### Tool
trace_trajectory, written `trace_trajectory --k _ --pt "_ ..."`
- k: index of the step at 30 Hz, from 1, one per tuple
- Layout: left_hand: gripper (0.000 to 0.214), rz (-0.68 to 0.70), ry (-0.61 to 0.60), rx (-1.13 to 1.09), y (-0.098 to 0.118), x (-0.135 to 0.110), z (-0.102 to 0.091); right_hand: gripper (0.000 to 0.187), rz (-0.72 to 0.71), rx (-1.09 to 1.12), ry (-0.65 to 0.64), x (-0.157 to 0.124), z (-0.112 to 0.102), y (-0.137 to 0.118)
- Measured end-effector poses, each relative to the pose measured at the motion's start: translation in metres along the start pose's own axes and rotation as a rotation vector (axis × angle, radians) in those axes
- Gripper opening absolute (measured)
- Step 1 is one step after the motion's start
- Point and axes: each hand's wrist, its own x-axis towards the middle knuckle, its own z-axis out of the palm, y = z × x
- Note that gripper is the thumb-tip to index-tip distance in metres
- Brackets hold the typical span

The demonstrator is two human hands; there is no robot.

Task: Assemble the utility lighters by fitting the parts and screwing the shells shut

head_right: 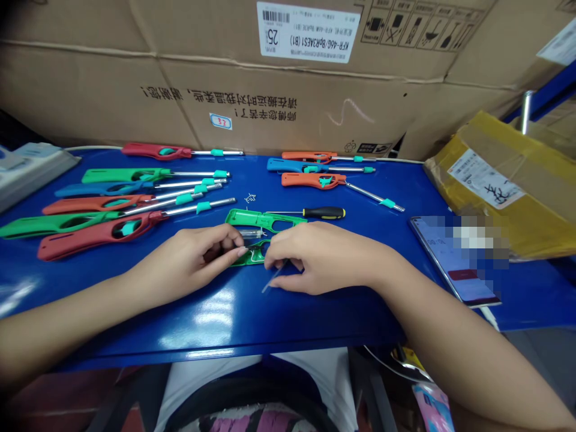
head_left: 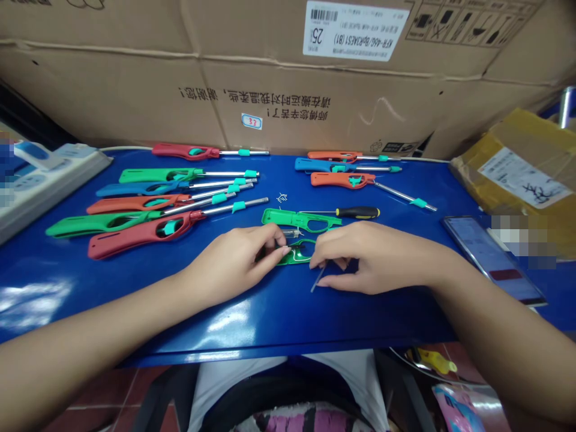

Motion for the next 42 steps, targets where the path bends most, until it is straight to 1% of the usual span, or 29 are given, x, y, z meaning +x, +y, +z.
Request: trace_trajectory --k 2,3,5,6,9,12,16,21,25,27,32,35,39,42 --pt "0.017 0.001 -0.001 -0.002 0.0 0.0 0.0 0.013 0.008 0.022 0.11 0.0 -0.002 0.002" --pt "0.017 0.002 -0.004 -0.003 0.0 -0.001 -0.001 0.013 0.041 -0.006 0.175 -0.001 -0.003 0.003" --pt "0.017 0.006 -0.009 -0.009 -0.001 -0.001 -0.001 0.014 0.153 -0.139 0.265 -0.003 -0.006 0.007" --pt "0.016 0.01 -0.008 -0.014 -0.001 -0.001 -0.001 0.014 0.212 -0.221 0.274 -0.004 -0.007 0.01" --pt "0.016 0.023 -0.002 -0.025 -0.001 -0.001 -0.001 0.009 0.326 -0.381 0.209 -0.007 -0.01 0.015" --pt "0.014 0.033 0.004 -0.014 -0.001 -0.002 -0.001 0.012 0.371 -0.417 0.133 -0.008 -0.011 0.017" --pt "0.012 0.055 0.009 0.003 -0.002 -0.002 0.0 0.016 0.387 -0.43 0.091 -0.009 -0.011 0.016" --pt "0.011 0.062 0.008 0.024 -0.002 -0.002 0.0 0.014 0.359 -0.437 0.038 -0.008 -0.01 0.016" --pt "0.011 0.065 0.01 0.03 -0.002 -0.002 -0.001 0.021 0.294 -0.406 0.023 -0.007 -0.009 0.015" --pt "0.011 0.066 0.013 0.033 -0.002 -0.001 0.0 0.021 0.276 -0.392 0.017 -0.006 -0.008 0.015" --pt "0.012 0.064 0.012 0.041 -0.002 0.0 0.0 0.01 0.316 -0.405 0.066 -0.005 -0.007 0.019" --pt "0.012 0.069 0.014 0.048 -0.002 -0.001 0.0 0.01 0.328 -0.36 0.066 -0.004 -0.006 0.02" --pt "0.012 0.078 0.016 0.06 -0.001 -0.002 0.0 0.018 0.337 -0.284 0.078 -0.002 -0.005 0.02" --pt "0.012 0.085 0.016 0.059 0.0 -0.001 -0.001 0.024 0.306 -0.204 0.112 -0.004 -0.006 0.02"
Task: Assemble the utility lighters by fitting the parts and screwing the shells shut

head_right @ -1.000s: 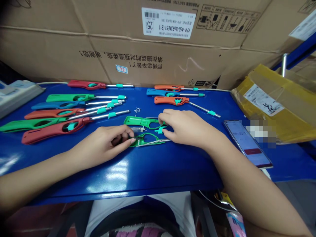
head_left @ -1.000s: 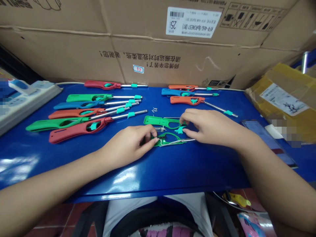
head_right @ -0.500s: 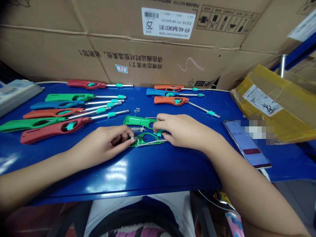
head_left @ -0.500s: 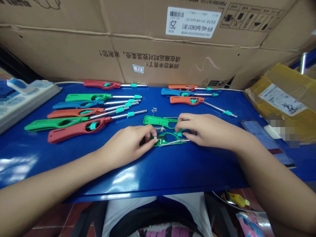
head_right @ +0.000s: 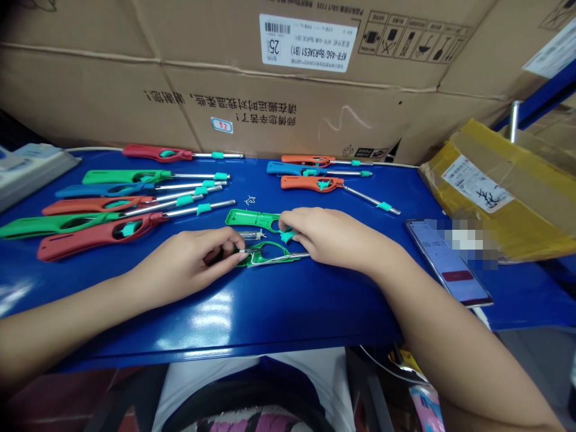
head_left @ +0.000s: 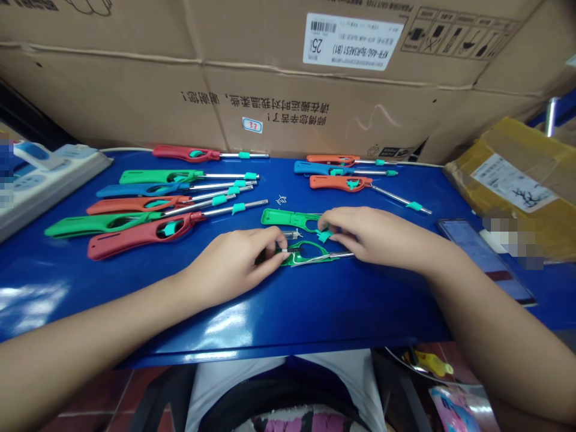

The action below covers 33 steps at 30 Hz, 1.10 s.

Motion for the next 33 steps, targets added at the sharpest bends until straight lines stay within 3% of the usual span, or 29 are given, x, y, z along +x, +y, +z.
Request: trace_trajectory --k 5,7,13,16,20,27,33 --pt "0.011 0.007 0.005 -0.014 0.0 0.0 0.0 0.036 -0.143 0.201 0.1 -0.003 -0.004 -0.004" --pt "0.01 0.007 0.006 -0.015 0.0 0.0 0.0 0.031 -0.145 0.275 0.108 -0.003 -0.004 -0.008" --pt "0.011 0.0 0.01 -0.041 -0.001 0.0 0.001 0.014 -0.008 0.496 0.151 0.007 0.012 -0.015" --pt "0.011 -0.01 0.018 -0.061 -0.002 0.0 0.001 0.022 0.106 0.643 0.205 0.013 0.021 -0.014" --pt "0.013 -0.018 0.021 -0.068 -0.001 0.0 0.0 0.027 0.255 0.901 0.141 0.015 0.021 -0.014" --pt "0.013 -0.018 0.029 -0.074 -0.001 0.0 0.0 0.023 0.241 0.798 0.007 0.01 0.008 -0.013" --pt "0.014 -0.025 0.036 -0.081 -0.001 0.0 0.001 0.018 0.266 0.794 -0.022 0.013 0.014 -0.015"
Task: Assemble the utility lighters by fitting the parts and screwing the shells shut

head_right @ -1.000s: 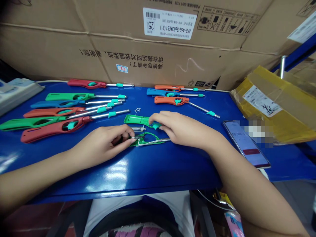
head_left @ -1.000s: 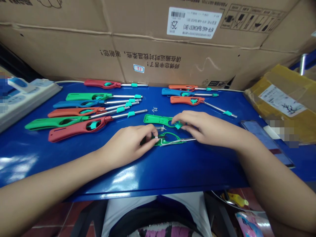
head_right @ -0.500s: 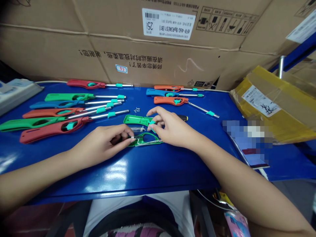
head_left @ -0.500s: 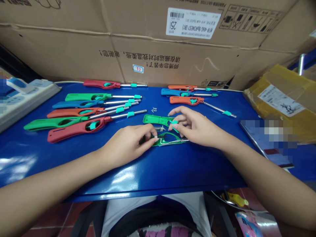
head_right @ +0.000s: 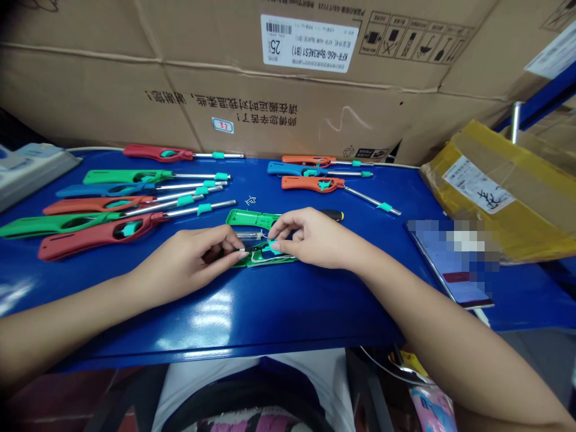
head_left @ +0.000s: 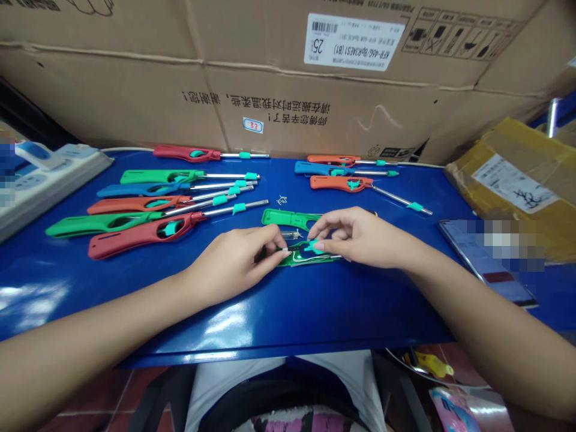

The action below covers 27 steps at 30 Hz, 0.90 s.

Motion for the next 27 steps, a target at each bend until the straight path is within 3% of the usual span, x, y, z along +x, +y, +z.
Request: trace_trajectory --k 11,27 --pt "0.013 0.005 -0.005 0.008 0.0 0.0 0.001 0.023 -0.031 0.064 -0.014 0.005 0.008 0.006" --pt "0.013 -0.016 0.017 -0.097 -0.003 0.002 0.005 0.012 -0.097 0.023 0.037 0.008 0.019 0.009"
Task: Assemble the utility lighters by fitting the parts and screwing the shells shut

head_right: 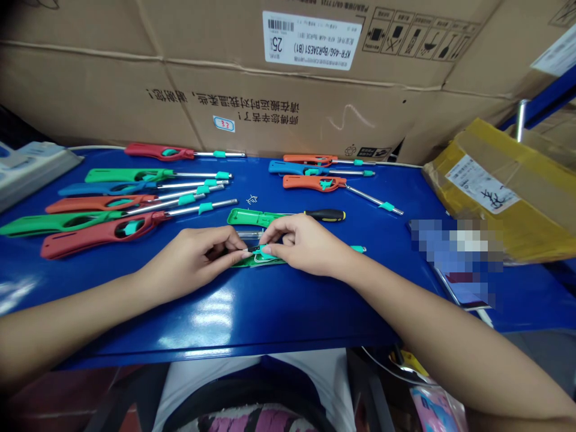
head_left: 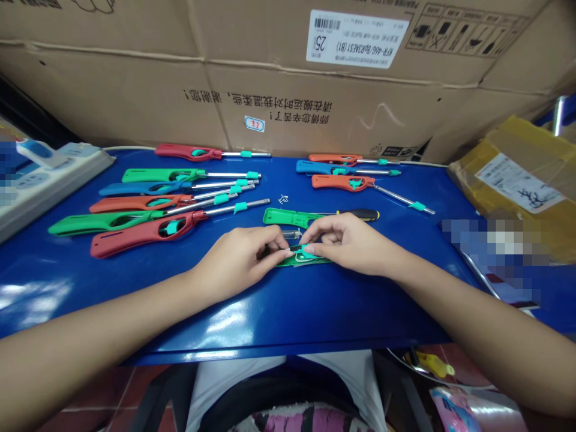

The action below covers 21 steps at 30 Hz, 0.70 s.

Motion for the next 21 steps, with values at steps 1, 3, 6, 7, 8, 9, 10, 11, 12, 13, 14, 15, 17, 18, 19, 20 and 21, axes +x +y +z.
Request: trace_trajectory --k 1,3,6,7,8,9,10,11,12,13,14,15,17,18,19,20,21 --pt "0.013 0.003 0.001 -0.004 0.0 0.0 0.0 0.011 -0.007 -0.006 0.0 0.0 0.0 0.0" --pt "0.013 0.01 -0.001 -0.009 -0.001 0.0 0.001 0.011 -0.023 -0.021 -0.004 0.0 0.0 0.001" --pt "0.011 0.022 0.006 -0.008 -0.002 0.0 0.001 0.011 -0.037 -0.037 -0.012 0.0 0.0 0.002" --pt "0.011 0.024 0.01 -0.007 -0.002 0.0 0.001 0.012 -0.038 -0.038 -0.012 0.0 0.0 0.002" --pt "0.011 0.026 0.014 -0.008 -0.002 0.0 0.002 0.012 -0.037 -0.036 -0.01 0.001 0.0 0.003" --pt "0.011 0.029 0.017 -0.008 -0.002 0.0 0.002 0.012 -0.035 -0.032 -0.006 0.001 0.0 0.003" --pt "0.012 0.03 0.02 -0.009 -0.002 0.0 0.002 0.012 -0.032 -0.03 0.0 0.001 0.001 0.003" --pt "0.012 0.033 0.023 -0.012 -0.001 0.0 0.002 0.012 -0.029 -0.03 0.006 0.002 0.001 0.003" --pt "0.013 0.034 0.03 -0.015 -0.001 0.0 0.002 0.012 -0.027 -0.033 0.011 0.002 0.001 0.003" --pt "0.013 0.033 0.036 -0.019 -0.001 0.0 0.002 0.013 -0.028 -0.04 0.015 0.001 0.0 0.002" --pt "0.013 0.031 0.043 -0.026 -0.001 0.0 0.002 0.014 -0.031 -0.052 0.017 0.0 0.0 0.002" --pt "0.013 0.027 0.051 -0.034 -0.001 0.0 0.002 0.015 -0.041 -0.072 0.013 -0.001 -0.001 0.001" --pt "0.012 0.022 0.061 -0.047 -0.001 0.0 0.002 0.018 -0.07 -0.129 -0.005 -0.004 -0.004 0.0" --pt "0.011 0.022 0.065 -0.052 -0.001 0.0 0.002 0.02 -0.092 -0.167 -0.015 -0.006 -0.005 -0.001" --pt "0.011 0.023 0.067 -0.055 -0.001 0.0 0.003 0.023 -0.123 -0.209 -0.026 -0.008 -0.007 -0.001" --pt "0.011 0.025 0.07 -0.057 -0.001 0.0 0.003 0.025 -0.163 -0.253 -0.036 -0.01 -0.008 -0.002" --pt "0.011 0.025 0.072 -0.059 -0.001 0.0 0.003 0.027 -0.207 -0.297 -0.04 -0.011 -0.009 -0.003"
